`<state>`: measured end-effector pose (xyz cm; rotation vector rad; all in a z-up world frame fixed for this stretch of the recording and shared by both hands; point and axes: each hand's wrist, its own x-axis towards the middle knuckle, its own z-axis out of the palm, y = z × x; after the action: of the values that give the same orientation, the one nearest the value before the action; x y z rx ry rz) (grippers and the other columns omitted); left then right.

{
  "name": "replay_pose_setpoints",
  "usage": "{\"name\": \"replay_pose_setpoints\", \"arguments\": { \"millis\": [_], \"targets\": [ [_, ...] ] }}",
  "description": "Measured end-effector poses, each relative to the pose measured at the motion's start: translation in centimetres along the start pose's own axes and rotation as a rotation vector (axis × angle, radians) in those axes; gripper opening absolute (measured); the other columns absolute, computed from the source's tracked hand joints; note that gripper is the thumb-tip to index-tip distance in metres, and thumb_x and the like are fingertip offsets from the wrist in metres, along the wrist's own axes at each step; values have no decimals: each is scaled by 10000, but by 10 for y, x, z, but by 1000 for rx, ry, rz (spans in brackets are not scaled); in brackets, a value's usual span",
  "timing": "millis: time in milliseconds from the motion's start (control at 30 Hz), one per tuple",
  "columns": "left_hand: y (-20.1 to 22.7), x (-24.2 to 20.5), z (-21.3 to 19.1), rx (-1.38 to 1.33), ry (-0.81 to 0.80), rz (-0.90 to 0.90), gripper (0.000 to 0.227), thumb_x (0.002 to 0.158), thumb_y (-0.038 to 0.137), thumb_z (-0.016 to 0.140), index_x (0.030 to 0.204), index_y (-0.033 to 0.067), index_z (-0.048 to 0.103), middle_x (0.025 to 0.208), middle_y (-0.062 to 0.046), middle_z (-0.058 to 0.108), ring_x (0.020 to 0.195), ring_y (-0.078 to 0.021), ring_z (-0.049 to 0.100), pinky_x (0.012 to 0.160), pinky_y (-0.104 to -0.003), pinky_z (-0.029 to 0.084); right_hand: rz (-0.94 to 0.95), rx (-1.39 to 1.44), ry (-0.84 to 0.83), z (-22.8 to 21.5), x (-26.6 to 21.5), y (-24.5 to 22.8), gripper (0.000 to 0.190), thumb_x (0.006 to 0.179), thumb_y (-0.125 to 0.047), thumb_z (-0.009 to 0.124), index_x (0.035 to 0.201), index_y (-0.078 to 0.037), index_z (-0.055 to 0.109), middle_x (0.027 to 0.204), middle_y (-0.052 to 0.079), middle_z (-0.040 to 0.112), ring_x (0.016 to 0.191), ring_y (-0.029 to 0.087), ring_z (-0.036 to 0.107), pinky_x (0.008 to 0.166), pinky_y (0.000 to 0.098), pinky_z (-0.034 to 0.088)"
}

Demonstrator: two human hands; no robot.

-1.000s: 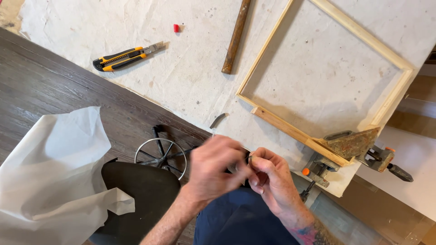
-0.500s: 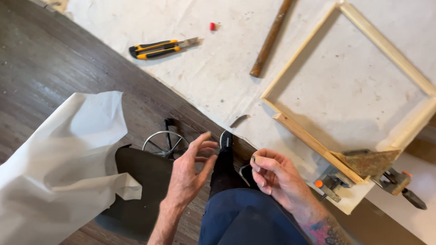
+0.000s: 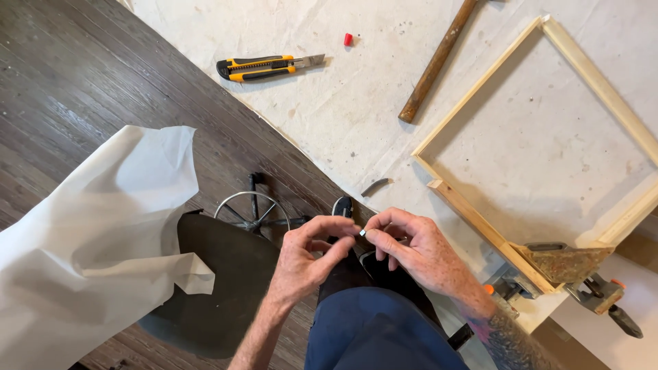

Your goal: The person assembles a rectangular wooden frame by clamping mitered corners with a speed square and bar clamps, then hammering nails into each joint. They repeat the process for each corner, remove clamps, and inspect the completed frame.

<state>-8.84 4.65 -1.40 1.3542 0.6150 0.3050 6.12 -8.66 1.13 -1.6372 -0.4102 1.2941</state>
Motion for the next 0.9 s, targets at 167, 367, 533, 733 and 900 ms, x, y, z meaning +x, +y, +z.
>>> {"name": "replay_pose_setpoints", "arguments": {
  "millis": [167,367,533,733,900],
  "targets": [
    [-6,9,-7,28,31,-29,287,951,169,610,719,86,758,598,-39,706,582,-117,687,512,-227,579,-28,-126,-55,2,7,-9,162,896,-136,655,937,16,689,752,101,636,672,161,680,500,247,596],
    [-3,17,-3,38,-12,-30,93,809,127,783,892,85,784,717,-39,737,688,-94,676,587,-238,596,-136,-269,-96,-2,20,-19,147,920,-156,636,956,-18,669,810,97,607,736,165,677,535,257,603],
    [-26,25,-4,-43,-21,-77,101,790,75,790,875,23,775,691,-79,740,643,-108,688,574,-244,605,-159,-386,-144,-7,31,-24,134,930,-151,618,952,-22,651,812,101,610,742,178,680,529,268,603],
    [-38,25,5,-161,65,-124,87,839,63,711,887,-6,729,786,-96,735,700,-140,701,685,-242,624,-27,-536,-43,-29,74,-35,237,865,-330,653,987,-130,620,829,-3,676,652,105,632,610,250,511],
    [-33,22,24,-37,88,-149,105,867,120,681,859,18,703,761,-77,732,667,-117,675,653,-229,560,-147,-1021,583,-126,201,3,647,969,-482,568,1309,42,398,1049,281,659,918,393,662,782,477,528]
  ]
}}
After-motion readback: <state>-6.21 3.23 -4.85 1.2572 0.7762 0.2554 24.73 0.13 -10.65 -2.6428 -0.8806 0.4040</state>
